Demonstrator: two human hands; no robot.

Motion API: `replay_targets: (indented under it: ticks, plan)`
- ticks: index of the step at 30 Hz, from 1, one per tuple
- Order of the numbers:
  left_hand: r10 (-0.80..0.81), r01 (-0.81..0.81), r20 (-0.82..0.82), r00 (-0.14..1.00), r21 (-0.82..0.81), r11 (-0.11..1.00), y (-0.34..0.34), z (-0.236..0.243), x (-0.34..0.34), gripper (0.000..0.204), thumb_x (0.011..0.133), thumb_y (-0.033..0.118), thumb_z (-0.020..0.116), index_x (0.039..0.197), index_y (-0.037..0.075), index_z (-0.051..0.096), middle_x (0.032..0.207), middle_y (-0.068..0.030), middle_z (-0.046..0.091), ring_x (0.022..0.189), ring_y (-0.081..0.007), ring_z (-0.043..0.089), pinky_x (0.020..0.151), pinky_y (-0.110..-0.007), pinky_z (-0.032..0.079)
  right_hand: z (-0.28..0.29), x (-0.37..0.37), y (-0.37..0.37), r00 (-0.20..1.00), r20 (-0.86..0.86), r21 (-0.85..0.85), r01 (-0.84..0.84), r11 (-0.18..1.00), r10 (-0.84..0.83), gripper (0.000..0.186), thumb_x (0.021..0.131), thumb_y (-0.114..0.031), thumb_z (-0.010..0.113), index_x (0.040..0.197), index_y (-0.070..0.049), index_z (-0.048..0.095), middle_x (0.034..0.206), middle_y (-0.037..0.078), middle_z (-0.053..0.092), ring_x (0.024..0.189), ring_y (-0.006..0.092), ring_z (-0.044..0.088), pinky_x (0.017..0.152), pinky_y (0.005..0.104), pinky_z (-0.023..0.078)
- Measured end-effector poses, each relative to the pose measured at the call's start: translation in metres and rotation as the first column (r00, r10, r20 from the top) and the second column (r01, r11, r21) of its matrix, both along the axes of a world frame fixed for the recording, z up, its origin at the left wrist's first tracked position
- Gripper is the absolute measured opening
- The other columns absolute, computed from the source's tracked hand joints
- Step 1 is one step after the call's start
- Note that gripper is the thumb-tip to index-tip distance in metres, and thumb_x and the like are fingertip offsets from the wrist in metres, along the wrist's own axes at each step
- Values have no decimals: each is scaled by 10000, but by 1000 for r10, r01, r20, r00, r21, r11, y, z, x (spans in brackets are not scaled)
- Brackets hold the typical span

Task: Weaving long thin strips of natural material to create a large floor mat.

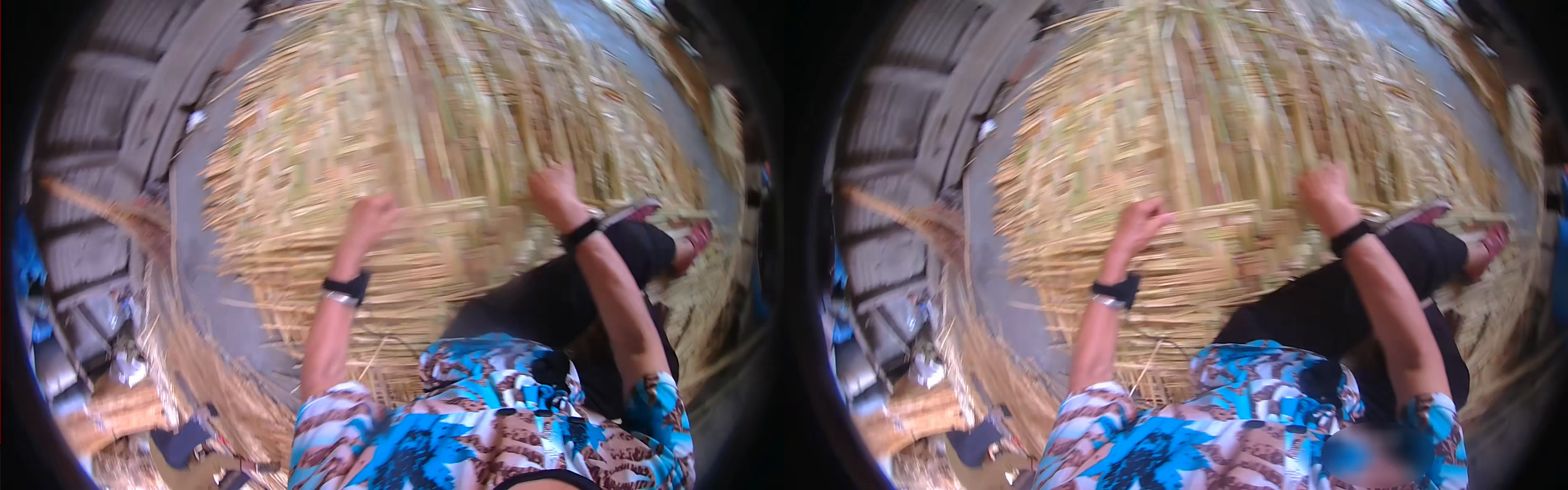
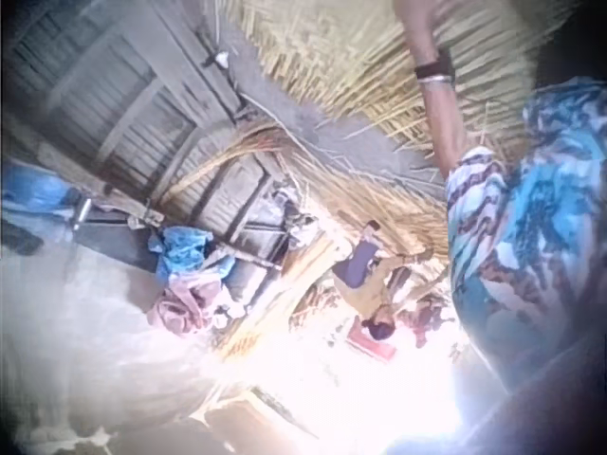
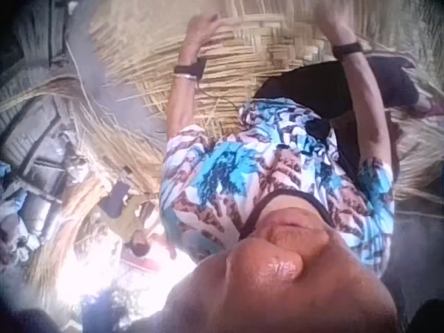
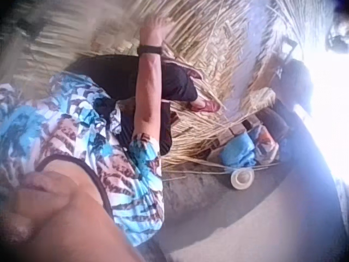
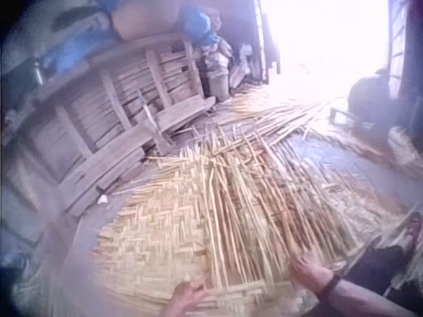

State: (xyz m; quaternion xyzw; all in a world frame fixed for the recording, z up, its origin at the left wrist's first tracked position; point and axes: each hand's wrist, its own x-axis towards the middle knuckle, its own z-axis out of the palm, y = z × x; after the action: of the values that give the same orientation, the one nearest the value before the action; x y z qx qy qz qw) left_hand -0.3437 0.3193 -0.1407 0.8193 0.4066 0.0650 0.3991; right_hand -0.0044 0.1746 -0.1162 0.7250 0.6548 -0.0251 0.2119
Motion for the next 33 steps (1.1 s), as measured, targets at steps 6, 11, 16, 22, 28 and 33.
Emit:
replay_targets:
  ticks: [6, 11, 16, 22, 28, 33]
  plan:
    - [-126, 159, -144, 982, 249, 955, -6, 77, 33, 207, 826, 196, 684, 755, 51, 555, 669, -89, 583, 614, -250, 587, 609, -370, 442, 7, -86, 47, 563, -780, 398, 109, 911, 273, 61, 754, -72, 617, 712, -75, 660, 686, 113, 615, 705, 312, 637, 652, 433, 507]
    - [-73, 120, -103, 992, 579, 806, -1, 83, 57, 148, 804, 128, 695, 917, 102, 603, 956, -71, 609, 896, -231, 590, 814, -379, 411, 5, -80, 47, 564, -823, 251, 258, 933, 66, 135, 802, -150, 618, 746, -30, 644, 715, 179, 647, 715, 362, 643, 665, 464, 496]
    - [-56, -198, 273, 960, 808, 555, -19, 91, 106, 219, 800, 74, 699, 1003, 83, 619, 1093, -72, 585, 1020, -248, 566, 847, -363, 413, 8, -77, 38, 502, -865, 296, 531, 794, -13, 148, 804, -172, 621, 755, -33, 641, 710, 211, 622, 711, 412, 615, 629, 493, 477]
    - [106, -143, 154, 982, 252, 957, 9, 6, 123, 201, 805, 195, 696, 843, 3, 653, 786, -162, 665, 702, -311, 651, 653, -402, 505, 20, -73, 39, 399, -911, 160, 581, 798, -108, 190, 812, -201, 632, 764, -18, 625, 713, 233, 606, 714, 436, 593, 630, 498, 477]
    - [80, -67, -91, 993, 137, 988, 16, -33, 143, 345, 704, 290, 741, 724, -43, 654, 687, -220, 648, 684, -369, 660, 684, -419, 538, 9, -69, 28, 195, -974, 66, 727, 684, -114, 199, 826, -191, 638, 783, 3, 646, 659, 214, 597, 597, 357, 583, 585, 432, 462]
    - [87, -145, -171, 981, -365, 920, 26, -16, 156, 408, 727, 282, 764, 875, -77, 640, 806, -194, 670, 711, -304, 688, 618, -379, 562, 4, -64, 27, 26, -971, -151, 703, 695, -237, 469, 863, -224, 706, 1165, 118, 598, 965, 152, 700, 835, 150, 648, 725, 300, 539]
